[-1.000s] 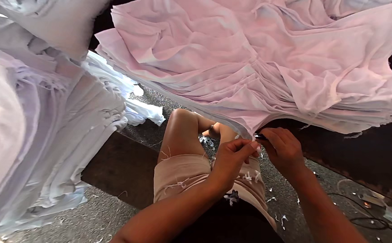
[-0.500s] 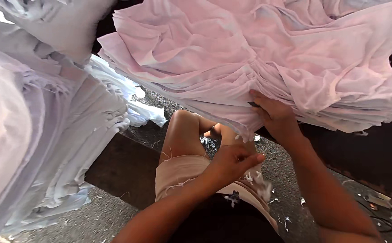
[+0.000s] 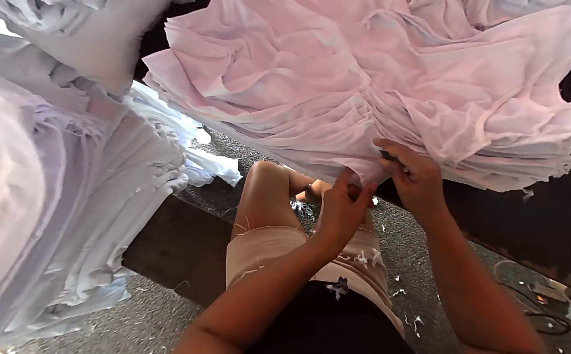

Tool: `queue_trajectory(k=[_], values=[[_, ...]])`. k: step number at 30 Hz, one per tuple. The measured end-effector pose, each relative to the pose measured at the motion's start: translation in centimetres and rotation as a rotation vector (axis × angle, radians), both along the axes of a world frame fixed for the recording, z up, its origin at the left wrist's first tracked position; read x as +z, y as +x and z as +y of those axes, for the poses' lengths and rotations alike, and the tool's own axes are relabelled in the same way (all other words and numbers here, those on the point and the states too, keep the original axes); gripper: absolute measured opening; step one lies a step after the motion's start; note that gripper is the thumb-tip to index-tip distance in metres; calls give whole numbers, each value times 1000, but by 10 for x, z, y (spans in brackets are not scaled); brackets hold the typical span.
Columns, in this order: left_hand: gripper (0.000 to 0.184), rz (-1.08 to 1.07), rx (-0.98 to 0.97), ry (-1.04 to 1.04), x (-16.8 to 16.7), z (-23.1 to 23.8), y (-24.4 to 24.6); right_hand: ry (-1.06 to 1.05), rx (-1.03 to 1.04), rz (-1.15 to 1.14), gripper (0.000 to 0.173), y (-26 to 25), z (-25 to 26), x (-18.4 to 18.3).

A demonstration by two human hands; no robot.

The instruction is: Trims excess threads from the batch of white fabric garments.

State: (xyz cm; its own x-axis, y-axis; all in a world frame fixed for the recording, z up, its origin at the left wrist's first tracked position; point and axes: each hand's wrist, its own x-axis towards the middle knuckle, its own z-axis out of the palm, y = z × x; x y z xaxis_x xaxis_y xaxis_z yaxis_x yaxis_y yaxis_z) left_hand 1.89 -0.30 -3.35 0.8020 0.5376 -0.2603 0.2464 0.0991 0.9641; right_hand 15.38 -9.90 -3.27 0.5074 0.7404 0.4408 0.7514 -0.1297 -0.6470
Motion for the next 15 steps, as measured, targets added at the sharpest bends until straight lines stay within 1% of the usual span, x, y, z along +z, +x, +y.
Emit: queue_trajectory(k=[1,2,4,7,8,10,12,13,14,15], values=[[44,-19,22,5,-1,-2,-2,5,-56,17,25,-4,-5,1],[51,-38,33,-1,-1,-3,-5,5,-124,58,27,-10,-9,1],[49,-93,42,-28,-4,-6,-10,-43,-213,222,30,-24,-17,-1],[43,-162,27,-22,-8,-9,-16,-190,-197,528,29,-41,-18,-4],[43,-166,27,10,-9,-9,-18,-199,-186,611,25,-45,-14,-5],[42,-169,39,107,-10,-11,-21,-113,-162,690,16,-51,-10,-10],[35,-195,59,176,-10,-10,-26,-23,-129,588,19,-55,-14,-13],[27,-203,57,166,-8,-9,-29,8,-115,487,22,-56,-18,-13],[23,-197,38,119,-4,-8,-30,32,-104,363,25,-59,-22,-13],[25,-181,3,55,0,-7,-29,43,-98,220,25,-61,-26,-12]])
